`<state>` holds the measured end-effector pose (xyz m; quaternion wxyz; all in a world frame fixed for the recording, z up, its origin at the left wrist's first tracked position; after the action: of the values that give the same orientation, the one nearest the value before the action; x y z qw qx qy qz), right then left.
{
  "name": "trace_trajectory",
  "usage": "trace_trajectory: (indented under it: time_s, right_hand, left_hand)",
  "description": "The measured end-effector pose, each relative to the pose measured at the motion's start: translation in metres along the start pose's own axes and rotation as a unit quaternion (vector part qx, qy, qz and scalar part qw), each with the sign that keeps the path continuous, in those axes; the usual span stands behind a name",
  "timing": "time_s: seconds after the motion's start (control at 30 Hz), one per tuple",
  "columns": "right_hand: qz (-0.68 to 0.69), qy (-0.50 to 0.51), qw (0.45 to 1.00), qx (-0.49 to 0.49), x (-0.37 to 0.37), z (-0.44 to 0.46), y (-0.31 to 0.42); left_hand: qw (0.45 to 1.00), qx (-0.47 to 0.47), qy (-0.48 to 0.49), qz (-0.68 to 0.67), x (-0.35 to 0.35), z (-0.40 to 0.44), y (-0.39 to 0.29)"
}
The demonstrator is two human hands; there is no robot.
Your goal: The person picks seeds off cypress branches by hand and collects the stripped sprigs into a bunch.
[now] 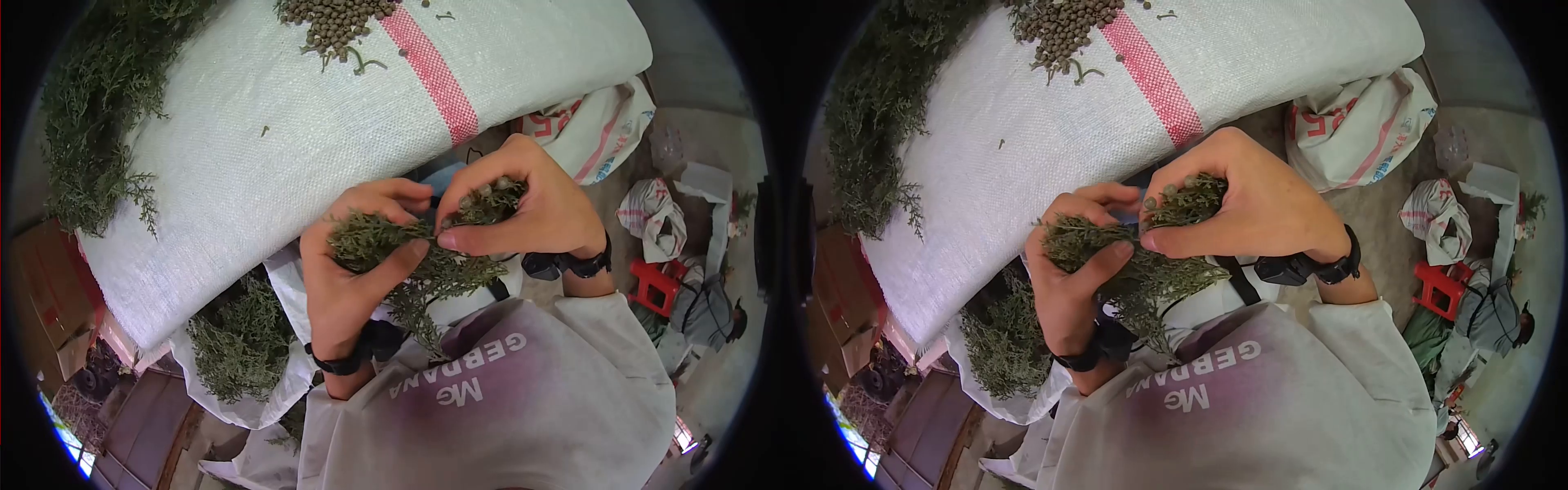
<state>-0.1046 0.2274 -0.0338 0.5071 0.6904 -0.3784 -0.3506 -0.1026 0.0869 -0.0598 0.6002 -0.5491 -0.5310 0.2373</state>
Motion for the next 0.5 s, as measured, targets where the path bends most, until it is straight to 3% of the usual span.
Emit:
trace_trajectory:
  time_s: [0.13, 0.43, 0.5]
  right_hand:
    - [-0.032, -0.021, 0.999, 0.017, -0.003, -0.002, -0.003]
    - [-0.068, 0.013, 0.998, -0.002, -0.004, -0.004, 0.006]
    - [-0.105, 0.005, 0.994, 0.006, -0.007, -0.003, 0.005]
  left_hand:
    - [0.994, -0.089, -0.053, -0.042, 0.000, -0.004, 0.005]
    - [0.995, -0.094, 0.033, 0.019, 0.006, -0.004, 0.010]
    - [0.990, -0.048, -0.005, 0.133, 0.002, -0.003, -0.003]
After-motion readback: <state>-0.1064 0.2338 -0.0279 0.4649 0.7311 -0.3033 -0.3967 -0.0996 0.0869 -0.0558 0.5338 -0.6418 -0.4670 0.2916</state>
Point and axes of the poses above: each hand's wrist, its own z-axis towards the middle knuckle, its own x-axis out of the palm, y = z × x, the point moved 9 cm from there along z, towards the middle knuckle, and after that the axes turned 2 degrees about -z, right-handed, at the moved point
